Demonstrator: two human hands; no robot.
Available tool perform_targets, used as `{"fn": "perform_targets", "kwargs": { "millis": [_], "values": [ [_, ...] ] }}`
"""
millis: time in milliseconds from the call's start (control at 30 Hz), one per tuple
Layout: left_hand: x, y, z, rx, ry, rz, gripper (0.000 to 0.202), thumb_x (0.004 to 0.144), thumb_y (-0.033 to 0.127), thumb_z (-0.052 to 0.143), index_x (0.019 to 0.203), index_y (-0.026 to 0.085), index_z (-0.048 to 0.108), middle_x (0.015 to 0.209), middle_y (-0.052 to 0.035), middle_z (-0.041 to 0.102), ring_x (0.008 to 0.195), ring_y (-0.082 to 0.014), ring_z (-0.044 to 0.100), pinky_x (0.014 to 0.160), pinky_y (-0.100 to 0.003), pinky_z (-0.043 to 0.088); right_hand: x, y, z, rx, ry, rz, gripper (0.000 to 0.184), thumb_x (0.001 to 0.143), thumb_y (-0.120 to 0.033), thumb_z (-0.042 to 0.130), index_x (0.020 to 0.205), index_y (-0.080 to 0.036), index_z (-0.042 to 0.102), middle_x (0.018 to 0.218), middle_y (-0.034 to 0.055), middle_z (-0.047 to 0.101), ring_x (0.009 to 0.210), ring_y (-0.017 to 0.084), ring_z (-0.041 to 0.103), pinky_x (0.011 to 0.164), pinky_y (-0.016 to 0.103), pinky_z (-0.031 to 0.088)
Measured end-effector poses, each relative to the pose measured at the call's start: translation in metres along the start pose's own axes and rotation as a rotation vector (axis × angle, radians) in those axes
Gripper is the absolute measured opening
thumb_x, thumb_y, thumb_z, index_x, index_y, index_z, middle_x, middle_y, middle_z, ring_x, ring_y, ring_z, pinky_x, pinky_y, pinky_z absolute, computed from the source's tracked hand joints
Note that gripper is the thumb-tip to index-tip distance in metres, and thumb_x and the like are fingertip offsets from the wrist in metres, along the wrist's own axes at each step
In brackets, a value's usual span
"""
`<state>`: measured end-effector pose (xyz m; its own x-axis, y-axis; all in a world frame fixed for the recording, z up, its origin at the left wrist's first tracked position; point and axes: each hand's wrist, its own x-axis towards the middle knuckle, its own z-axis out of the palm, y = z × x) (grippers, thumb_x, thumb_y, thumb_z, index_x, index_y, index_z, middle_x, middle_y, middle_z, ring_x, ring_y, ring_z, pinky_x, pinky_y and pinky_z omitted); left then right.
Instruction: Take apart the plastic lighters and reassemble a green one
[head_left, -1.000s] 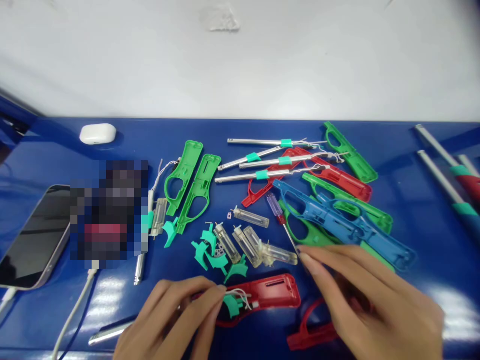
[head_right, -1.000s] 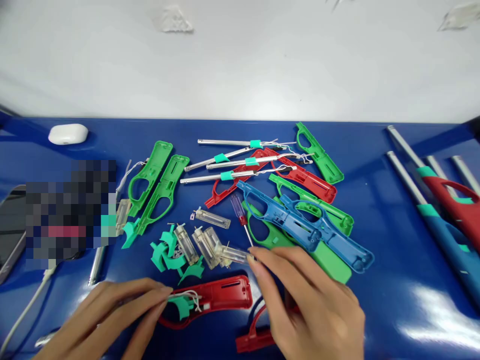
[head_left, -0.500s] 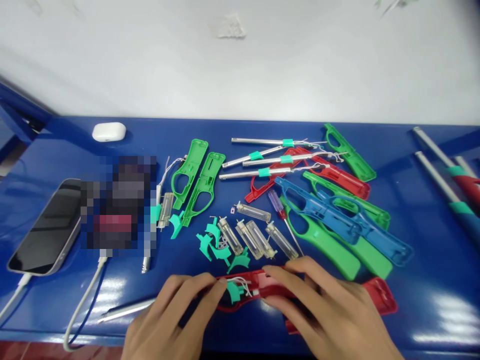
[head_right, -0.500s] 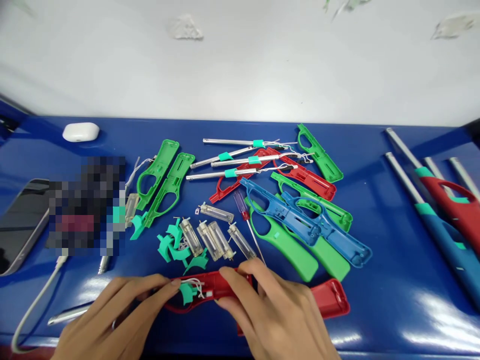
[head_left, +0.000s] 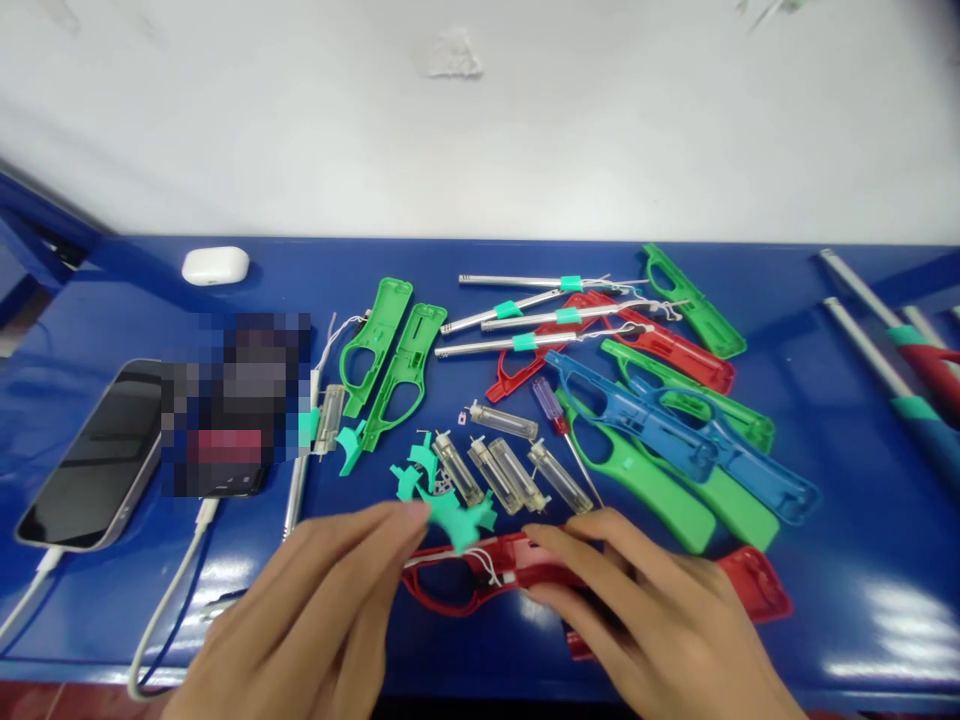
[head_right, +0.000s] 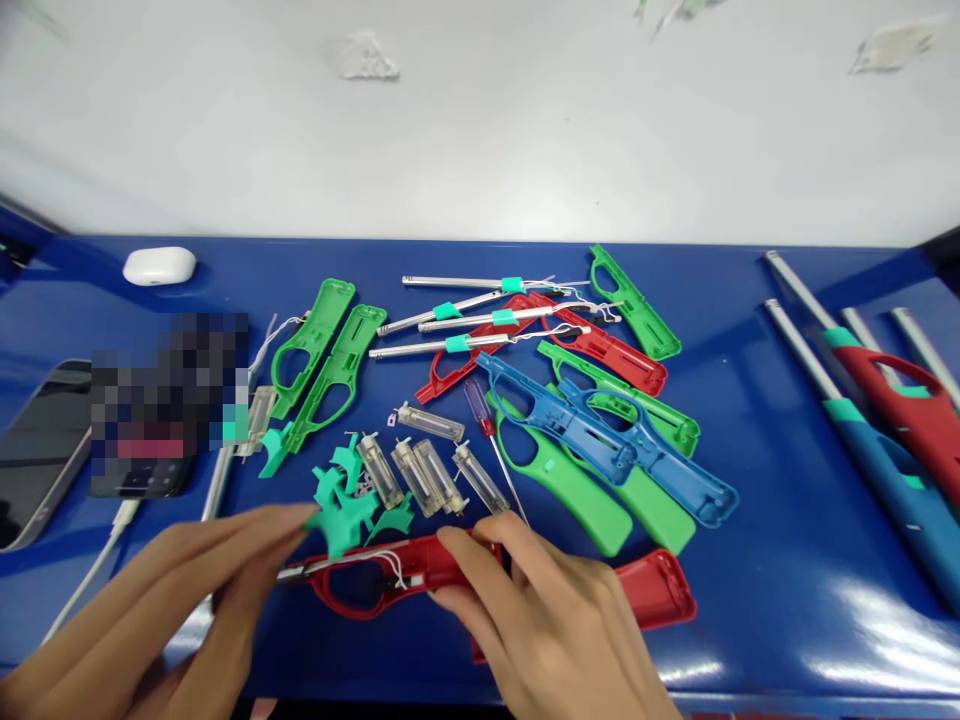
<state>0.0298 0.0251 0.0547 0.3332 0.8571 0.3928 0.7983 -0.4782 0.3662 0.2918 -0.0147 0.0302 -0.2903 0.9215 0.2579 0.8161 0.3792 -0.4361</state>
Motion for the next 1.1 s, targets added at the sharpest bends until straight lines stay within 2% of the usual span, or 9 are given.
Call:
{"fn": "perform_targets", "kwargs": {
  "millis": [100, 167, 300, 400, 567, 633, 767, 900, 1100],
  "values": [
    [0.013, 0.007, 0.008, -0.003, -0.030, -0.001, 0.030, 0.108, 0.017, 0.057, 0.132, 0.027, 0.071, 0.121, -0.0004, 0.078, 0.104, -0.0181, 0.075, 0.093, -0.030, 0.062, -0.004, 0.001, 0.002, -0.014, -0.012, 0.013, 0.037, 0.117, -0.038, 0.043, 0.131, -0.023, 0.074, 0.109, 0.0050, 0.075, 0.060, 0.013, 0.072, 0.054, 0.029, 0.062],
    [0.011, 0.008, 0.013, -0.040, -0.082, 0.054, 0.030, 0.107, 0.014, 0.057, 0.130, 0.026, 0.071, 0.124, -0.0016, 0.075, 0.109, -0.0177, 0.071, 0.096, -0.029, 0.060, -0.005, 0.001, 0.002, -0.027, -0.018, 0.003, 0.037, 0.117, -0.038, 0.043, 0.134, -0.023, 0.073, 0.106, 0.0049, 0.074, 0.059, 0.013, 0.072, 0.052, 0.030, 0.061],
    [-0.006, 0.002, 0.017, -0.088, -0.187, 0.150, 0.032, 0.107, 0.008, 0.054, 0.127, 0.022, 0.074, 0.119, -0.0050, 0.071, 0.111, -0.0177, 0.062, 0.099, -0.027, 0.054, -0.001, 0.001, 0.001, -0.026, -0.013, 0.001, 0.038, 0.118, -0.035, 0.040, 0.129, -0.023, 0.074, 0.101, 0.0029, 0.073, 0.057, 0.012, 0.070, 0.052, 0.029, 0.059],
    [-0.019, -0.007, 0.017, -0.058, -0.220, 0.191, 0.036, 0.106, 0.003, 0.051, 0.128, 0.019, 0.075, 0.119, -0.0073, 0.071, 0.112, -0.0191, 0.060, 0.101, -0.029, 0.051, 0.004, 0.000, -0.002, -0.040, 0.004, -0.011, 0.036, 0.118, -0.036, 0.040, 0.126, -0.021, 0.073, 0.098, 0.0023, 0.072, 0.056, 0.012, 0.069, 0.051, 0.029, 0.056],
    [-0.037, -0.023, 0.017, -0.004, -0.293, 0.288, 0.037, 0.110, 0.013, 0.049, 0.142, 0.015, 0.069, 0.128, -0.0101, 0.072, 0.122, -0.0254, 0.058, 0.109, -0.038, 0.047, 0.008, 0.000, -0.007, -0.061, -0.019, -0.053, 0.039, 0.119, -0.034, 0.035, 0.124, -0.021, 0.072, 0.095, 0.0018, 0.072, 0.056, 0.013, 0.068, 0.047, 0.032, 0.051],
    [-0.038, -0.023, 0.018, -0.007, -0.268, 0.266, 0.036, 0.110, 0.012, 0.051, 0.140, 0.016, 0.069, 0.128, -0.0098, 0.071, 0.122, -0.0249, 0.058, 0.109, -0.038, 0.045, 0.006, 0.000, -0.006, -0.065, -0.025, -0.042, 0.036, 0.119, -0.037, 0.039, 0.127, -0.021, 0.071, 0.096, 0.0017, 0.071, 0.059, 0.014, 0.070, 0.049, 0.033, 0.053],
    [-0.031, -0.014, 0.021, -0.025, -0.164, 0.147, 0.038, 0.102, -0.004, 0.056, 0.127, 0.019, 0.071, 0.117, -0.0067, 0.068, 0.112, -0.0187, 0.060, 0.104, -0.033, 0.045, -0.001, 0.002, -0.001, -0.086, -0.021, -0.011, 0.034, 0.117, -0.040, 0.043, 0.130, -0.023, 0.069, 0.099, 0.0011, 0.070, 0.062, 0.015, 0.072, 0.051, 0.034, 0.055],
    [-0.026, -0.004, 0.024, -0.066, -0.099, 0.151, 0.035, 0.099, -0.009, 0.057, 0.118, 0.017, 0.070, 0.112, -0.0068, 0.067, 0.104, -0.0159, 0.062, 0.100, -0.031, 0.048, -0.003, 0.003, 0.003, -0.062, -0.034, 0.001, 0.033, 0.117, -0.040, 0.045, 0.133, -0.023, 0.069, 0.100, 0.0010, 0.070, 0.063, 0.015, 0.072, 0.053, 0.034, 0.057],
    [-0.024, 0.005, 0.023, -0.043, 0.053, -0.013, 0.025, 0.104, 0.004, 0.055, 0.108, 0.023, 0.070, 0.102, -0.0013, 0.070, 0.085, -0.0112, 0.070, 0.079, -0.021, 0.057, -0.003, 0.003, 0.001, -0.054, -0.040, 0.003, 0.034, 0.117, -0.040, 0.046, 0.132, -0.022, 0.070, 0.099, 0.0012, 0.070, 0.061, 0.015, 0.072, 0.051, 0.033, 0.056]
  ]
}}
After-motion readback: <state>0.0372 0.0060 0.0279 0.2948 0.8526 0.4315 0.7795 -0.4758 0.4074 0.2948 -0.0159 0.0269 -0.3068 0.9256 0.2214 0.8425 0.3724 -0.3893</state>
